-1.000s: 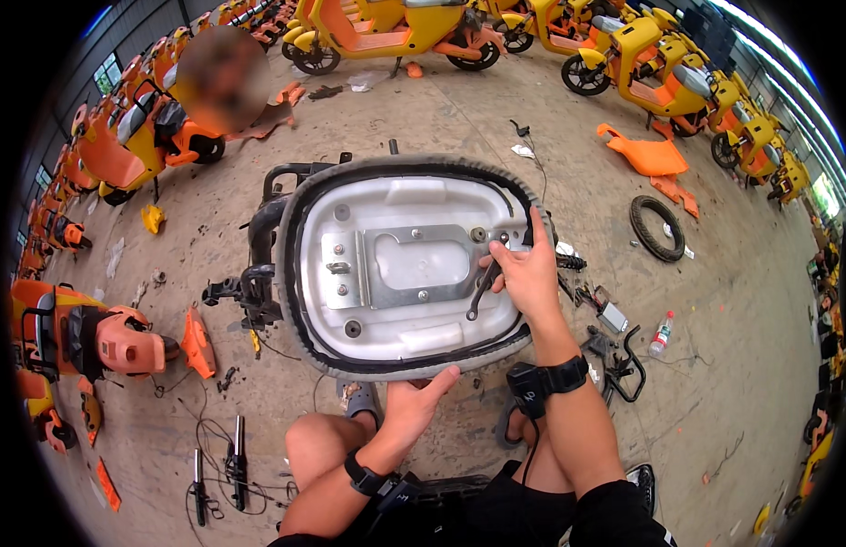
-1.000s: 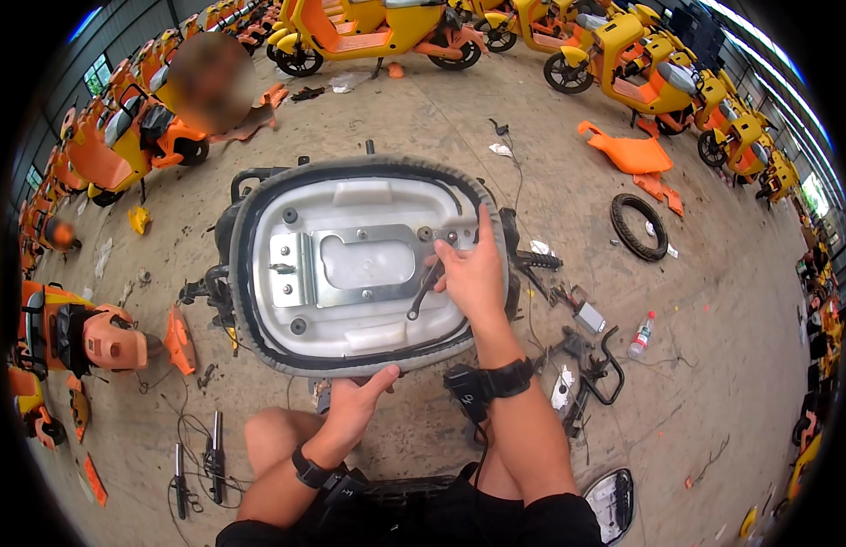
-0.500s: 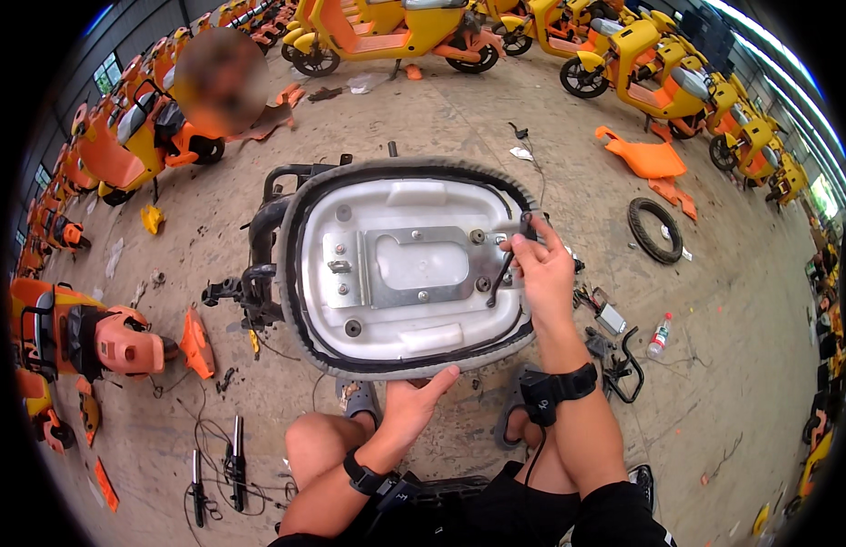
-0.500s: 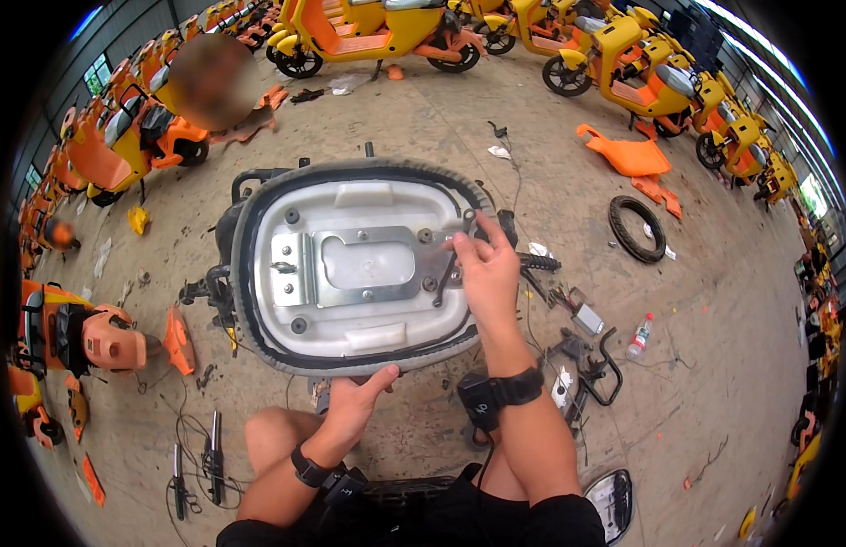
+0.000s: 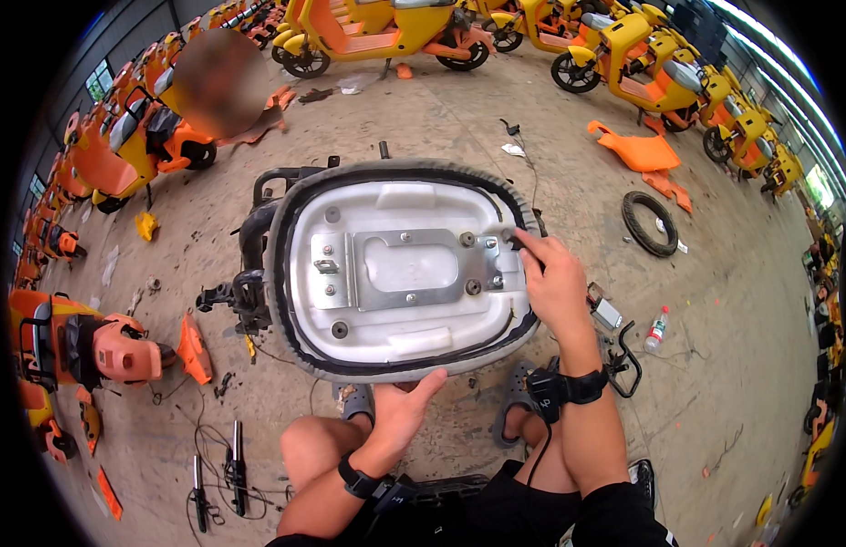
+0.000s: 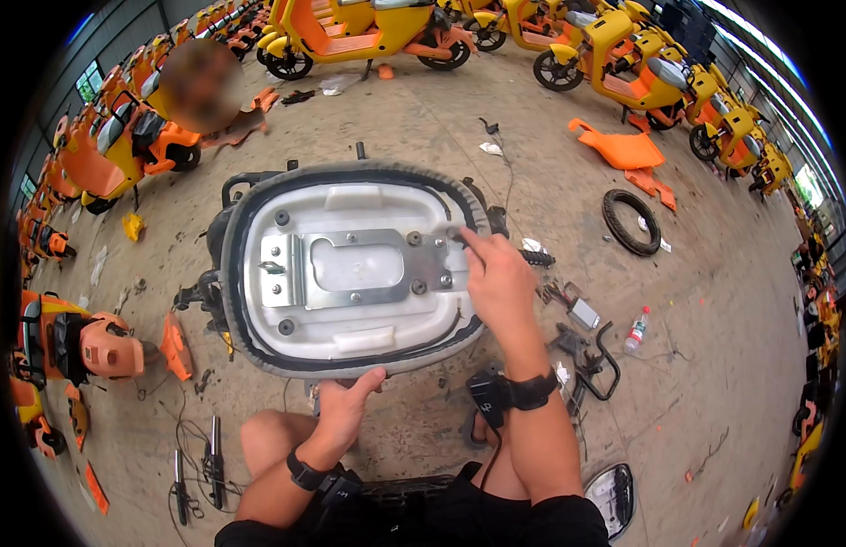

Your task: The person uses a wrench to tighten or loosen bolts on a metal frame component of an electric scooter.

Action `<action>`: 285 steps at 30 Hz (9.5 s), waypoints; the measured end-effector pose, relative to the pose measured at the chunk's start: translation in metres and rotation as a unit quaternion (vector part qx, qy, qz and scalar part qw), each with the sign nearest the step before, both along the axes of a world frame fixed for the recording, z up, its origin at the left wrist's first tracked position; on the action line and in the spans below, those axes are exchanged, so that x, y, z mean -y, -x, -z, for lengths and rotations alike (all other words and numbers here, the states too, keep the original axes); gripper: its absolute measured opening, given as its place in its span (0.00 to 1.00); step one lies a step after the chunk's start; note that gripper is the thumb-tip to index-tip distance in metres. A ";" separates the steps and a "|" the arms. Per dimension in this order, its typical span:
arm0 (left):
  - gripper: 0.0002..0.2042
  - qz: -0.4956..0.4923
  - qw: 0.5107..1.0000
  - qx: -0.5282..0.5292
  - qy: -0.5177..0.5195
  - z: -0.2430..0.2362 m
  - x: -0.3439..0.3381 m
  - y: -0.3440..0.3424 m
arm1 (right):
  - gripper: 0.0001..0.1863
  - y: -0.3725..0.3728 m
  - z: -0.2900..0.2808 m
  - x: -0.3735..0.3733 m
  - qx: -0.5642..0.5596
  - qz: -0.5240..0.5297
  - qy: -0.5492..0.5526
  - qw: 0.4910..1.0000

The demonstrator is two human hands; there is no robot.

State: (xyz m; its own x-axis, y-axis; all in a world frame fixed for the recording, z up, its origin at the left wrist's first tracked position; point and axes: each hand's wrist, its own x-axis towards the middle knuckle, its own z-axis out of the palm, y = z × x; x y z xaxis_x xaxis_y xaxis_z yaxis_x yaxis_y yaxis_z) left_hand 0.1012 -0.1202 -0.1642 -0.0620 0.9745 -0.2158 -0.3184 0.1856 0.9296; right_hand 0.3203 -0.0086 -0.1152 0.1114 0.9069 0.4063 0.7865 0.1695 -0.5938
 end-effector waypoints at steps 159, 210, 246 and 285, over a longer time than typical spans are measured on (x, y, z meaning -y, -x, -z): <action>0.12 0.075 0.997 -0.015 -0.009 0.002 -0.003 0.006 | 0.11 -0.029 0.017 0.009 -0.147 -0.059 0.032 0.987; 0.15 0.067 0.998 -0.005 -0.016 0.000 0.001 0.006 | 0.15 0.082 -0.003 0.019 -0.290 -0.130 0.175 0.932; 0.15 0.043 0.995 0.087 -0.024 -0.005 -0.007 -0.017 | 0.15 -0.041 0.008 0.032 -0.533 -0.105 0.160 0.824; 0.13 0.055 0.996 0.071 0.000 -0.004 -0.007 -0.011 | 0.11 -0.027 0.006 0.031 0.098 0.046 0.014 0.994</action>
